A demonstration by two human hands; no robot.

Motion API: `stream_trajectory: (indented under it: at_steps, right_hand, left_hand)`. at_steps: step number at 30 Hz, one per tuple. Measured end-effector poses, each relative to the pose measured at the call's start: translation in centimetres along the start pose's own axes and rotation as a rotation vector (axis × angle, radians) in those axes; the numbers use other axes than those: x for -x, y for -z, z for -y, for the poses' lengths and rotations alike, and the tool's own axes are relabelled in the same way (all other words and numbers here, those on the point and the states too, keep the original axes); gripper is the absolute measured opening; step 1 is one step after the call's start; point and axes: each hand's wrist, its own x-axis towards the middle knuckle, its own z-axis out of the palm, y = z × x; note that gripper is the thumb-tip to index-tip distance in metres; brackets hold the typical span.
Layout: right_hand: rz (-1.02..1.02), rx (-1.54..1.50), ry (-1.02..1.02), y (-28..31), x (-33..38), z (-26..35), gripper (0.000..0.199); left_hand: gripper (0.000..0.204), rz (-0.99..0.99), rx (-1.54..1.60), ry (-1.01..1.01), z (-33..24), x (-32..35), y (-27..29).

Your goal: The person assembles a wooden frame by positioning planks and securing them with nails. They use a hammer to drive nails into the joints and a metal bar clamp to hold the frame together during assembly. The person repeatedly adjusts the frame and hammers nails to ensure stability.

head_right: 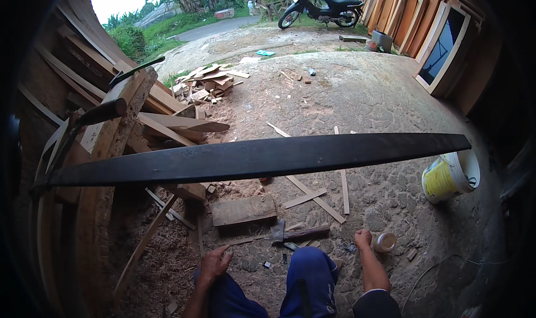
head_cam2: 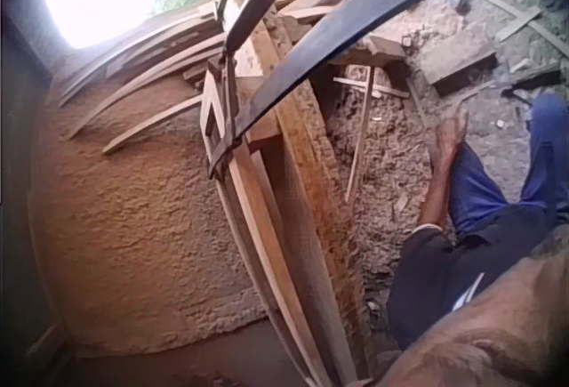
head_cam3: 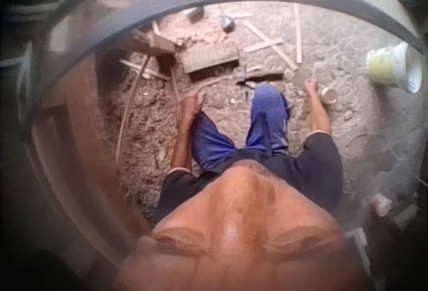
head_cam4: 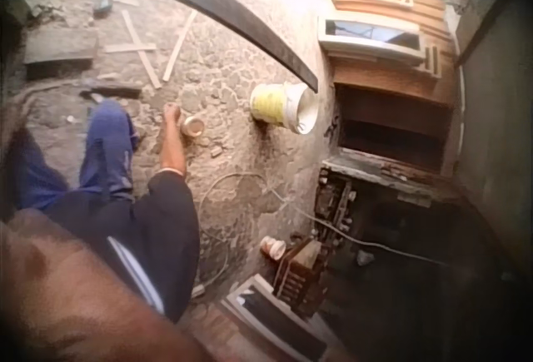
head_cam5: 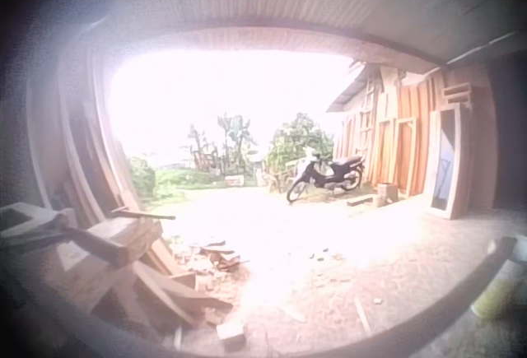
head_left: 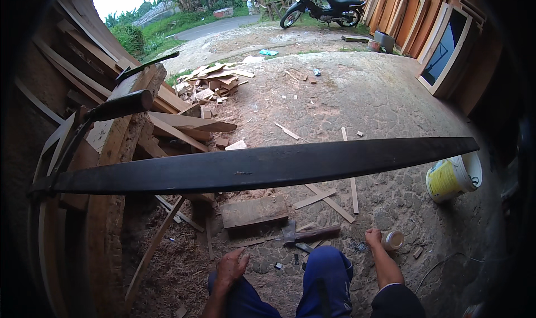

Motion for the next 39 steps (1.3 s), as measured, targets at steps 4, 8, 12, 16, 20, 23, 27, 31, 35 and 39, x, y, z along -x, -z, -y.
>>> stream_trajectory:
  at_steps: [4, 8, 12, 16, 20, 23, 27, 31, 35, 39]
  right_hand:
    - [0.332, -0.575, -0.001, 4.2, 9.3, 11.5, 0.015]
    - [0.673, -0.643, 0.209, 9.2, 25.9, 24.9, 0.016]
    - [0.468, -0.25, 0.946, 14.2, 38.9, 35.1, 0.021]
    - [0.272, 0.014, 1.31, 19.5, 46.2, 41.6, 0.023]
    - [0.323, -0.038, 1.367, 24.8, 51.1, 47.9, 0.016]
    - [0.425, -0.039, 1.387, 29.3, 53.6, 52.1, 0.018]
    - [0.507, -0.081, 1.44, 32.2, 55.5, 55.7, 0.017]
    - [0.516, -0.049, 1.472, 31.0, 56.3, 57.9, 0.015]
    - [0.601, -0.036, 1.422, 28.9, 57.6, 61.2, 0.013]
    - [0.6, -0.116, 1.384, 26.8, 59.5, 65.2, 0.013]
  left_hand:
    - [0.043, 0.125, 0.68, -0.039, -6.7, 0.4, -3.2]
    - [0.061, 0.367, 1.722, 0.229, -16.0, 5.2, -3.3]
    - [0.063, 0.424, 2.234, 0.247, -21.0, 8.6, 2.6]
    - [0.057, 0.407, 2.357, 0.202, -23.2, 11.1, 10.7]
    - [0.052, 0.27, 2.279, 0.221, -26.7, 13.1, 19.0]
    - [0.05, 0.23, 2.263, 0.204, -29.8, 14.8, 24.5]
    - [0.05, 0.237, 2.322, 0.125, -32.4, 16.0, 29.7]
    - [0.051, 0.301, 2.351, 0.082, -32.3, 15.7, 32.6]
    - [0.055, 0.336, 2.35, 0.141, -29.7, 14.5, 35.5]
    - [0.051, 0.256, 2.294, 0.133, -26.6, 13.1, 38.4]
